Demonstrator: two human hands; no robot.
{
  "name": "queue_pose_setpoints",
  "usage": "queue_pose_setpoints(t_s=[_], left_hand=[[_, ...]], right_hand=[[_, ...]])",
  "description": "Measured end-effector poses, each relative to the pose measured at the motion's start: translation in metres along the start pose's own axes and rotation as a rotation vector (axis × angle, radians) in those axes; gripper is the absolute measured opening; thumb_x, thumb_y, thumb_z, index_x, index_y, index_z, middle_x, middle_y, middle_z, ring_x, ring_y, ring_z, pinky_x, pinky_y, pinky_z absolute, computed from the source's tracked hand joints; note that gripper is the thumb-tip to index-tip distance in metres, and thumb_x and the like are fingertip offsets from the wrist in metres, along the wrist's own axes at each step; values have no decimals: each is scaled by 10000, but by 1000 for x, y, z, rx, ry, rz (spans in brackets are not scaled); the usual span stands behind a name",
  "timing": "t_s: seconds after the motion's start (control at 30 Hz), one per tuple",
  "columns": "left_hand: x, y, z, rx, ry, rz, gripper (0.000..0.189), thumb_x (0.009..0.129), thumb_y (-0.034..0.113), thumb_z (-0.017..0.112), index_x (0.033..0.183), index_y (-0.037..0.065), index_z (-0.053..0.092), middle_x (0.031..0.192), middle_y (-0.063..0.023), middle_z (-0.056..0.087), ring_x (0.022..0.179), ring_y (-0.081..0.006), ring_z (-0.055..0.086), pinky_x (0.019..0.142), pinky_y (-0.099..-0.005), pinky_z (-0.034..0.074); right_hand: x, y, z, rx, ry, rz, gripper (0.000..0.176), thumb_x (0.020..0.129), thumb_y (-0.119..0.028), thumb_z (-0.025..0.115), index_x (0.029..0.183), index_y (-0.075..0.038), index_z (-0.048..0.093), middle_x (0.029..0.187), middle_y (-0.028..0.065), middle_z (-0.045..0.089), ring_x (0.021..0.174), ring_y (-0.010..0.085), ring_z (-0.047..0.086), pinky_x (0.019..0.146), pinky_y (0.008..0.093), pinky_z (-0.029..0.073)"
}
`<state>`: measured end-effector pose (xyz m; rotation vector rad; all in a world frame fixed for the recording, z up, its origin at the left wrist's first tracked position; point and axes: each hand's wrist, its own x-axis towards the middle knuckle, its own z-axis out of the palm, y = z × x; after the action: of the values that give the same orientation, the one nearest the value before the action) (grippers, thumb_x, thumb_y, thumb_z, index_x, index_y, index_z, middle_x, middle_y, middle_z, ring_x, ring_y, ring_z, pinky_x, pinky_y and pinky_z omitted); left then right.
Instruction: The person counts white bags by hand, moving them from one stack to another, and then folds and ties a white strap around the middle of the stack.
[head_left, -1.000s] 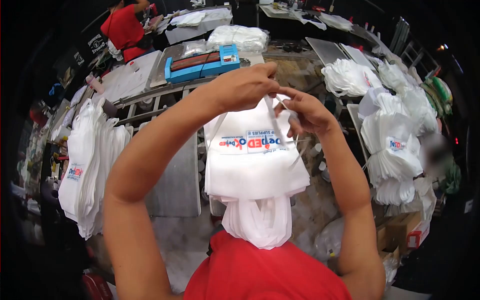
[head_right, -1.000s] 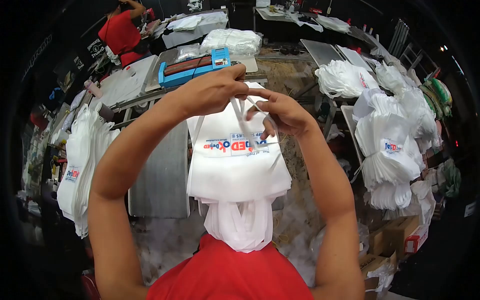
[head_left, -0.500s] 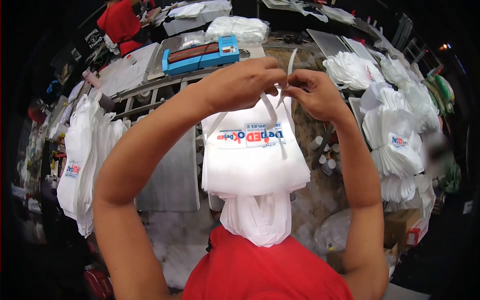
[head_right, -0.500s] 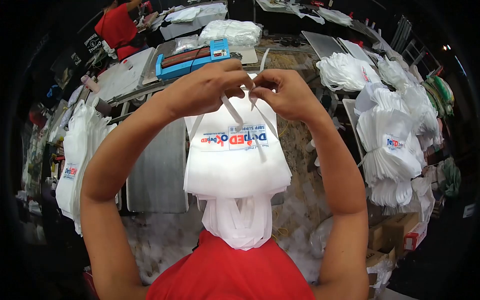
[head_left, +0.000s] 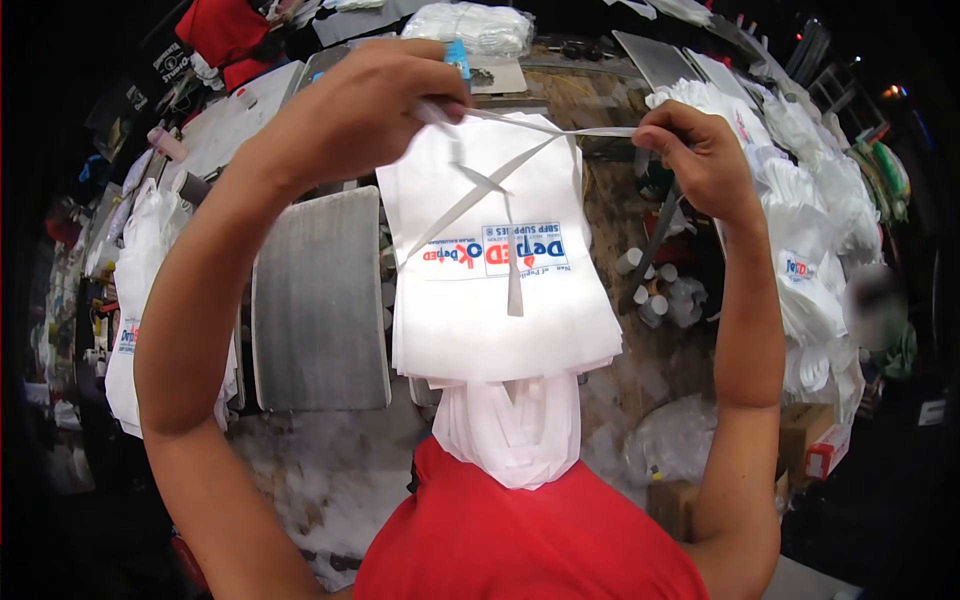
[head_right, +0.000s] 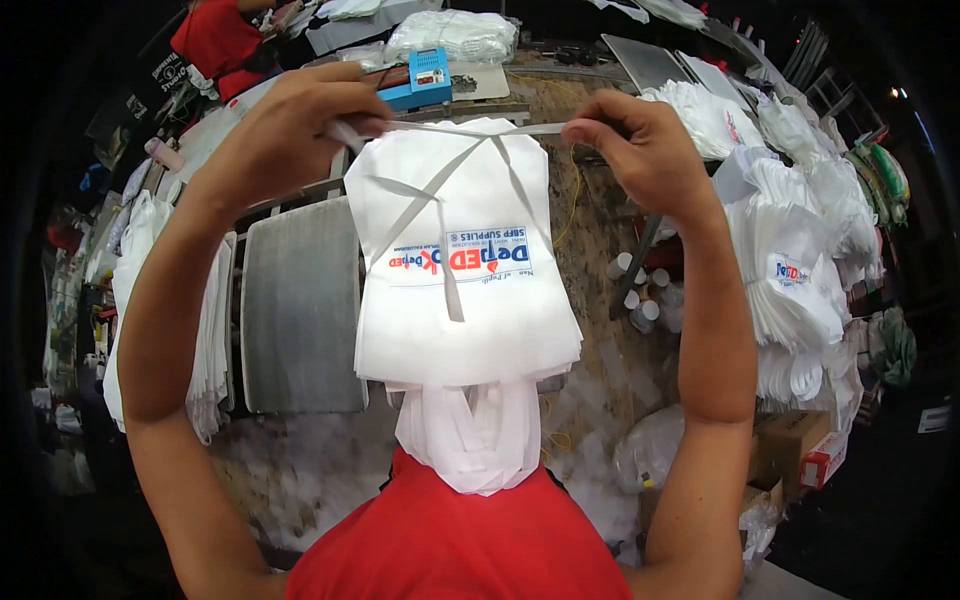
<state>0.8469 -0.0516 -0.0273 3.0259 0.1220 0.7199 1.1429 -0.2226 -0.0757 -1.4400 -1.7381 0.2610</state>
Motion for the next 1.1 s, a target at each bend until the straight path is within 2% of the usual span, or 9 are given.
queue_pose_setpoints(t_s=[0.1,0.2,0.33,0.43,0.5,0.63,0.77,0.83,1.1], left_hand=[[-31,-26,4,-88,40,-26,38,883,6,666,913,-2,687,825,-91,637,770,-239,607,646,-337,445],[-64,-41,11,-233,24,-319,141,972,122,641,918,-7,655,760,-8,607,677,-73,505,623,-254,415],[-100,-55,7,-475,1,-650,121,954,105,646,907,-5,665,764,-14,648,682,-63,545,621,-245,444],[-167,-87,44,-348,66,-547,142,957,122,641,899,-4,669,735,-3,634,609,-48,517,557,-235,415],[-229,-108,78,-354,26,-936,199,974,210,646,889,32,674,699,17,576,594,-59,497,543,-246,405],[-356,-139,165,-436,-113,-1252,250,947,275,687,857,42,672,660,20,560,556,-76,488,505,-265,386],[-373,-122,193,-662,-56,-1351,249,949,258,680,824,44,660,664,14,565,566,-89,502,511,-269,390],[-385,-120,204,-778,-281,-1440,200,923,233,709,896,41,660,711,-13,610,604,-117,572,553,-276,456],[-374,-90,241,-1052,-268,-1562,306,845,102,769,1099,-5,636,868,-81,693,737,-166,677,659,-293,557]], right_hand=[[-10,16,-11,-105,-21,36,127,949,-88,659,925,29,704,765,16,678,679,49,526,628,225,422],[-23,30,-18,-126,4,122,90,924,-68,667,908,14,701,823,29,662,742,100,550,688,243,430],[-37,51,-19,-253,26,-25,61,895,-47,676,881,12,680,956,67,635,898,178,570,786,275,443],[-70,93,-18,-357,114,-24,67,870,-51,691,864,9,661,1047,97,600,1017,253,547,863,326,440],[-104,142,-9,-426,255,59,97,856,-97,717,861,-11,672,1049,104,616,1024,275,554,863,362,451],[-167,226,19,-531,213,240,168,831,-161,756,806,-25,660,985,90,639,936,309,578,817,390,453],[-170,230,35,-439,292,349,153,832,-173,757,833,-32,694,1018,101,648,952,311,581,826,394,454],[-171,233,38,-436,351,316,150,832,-178,757,849,-37,709,1032,105,651,957,311,583,829,396,455],[-208,244,79,-369,94,549,191,807,-229,772,849,-44,750,1129,148,672,1055,352,618,915,424,485]])
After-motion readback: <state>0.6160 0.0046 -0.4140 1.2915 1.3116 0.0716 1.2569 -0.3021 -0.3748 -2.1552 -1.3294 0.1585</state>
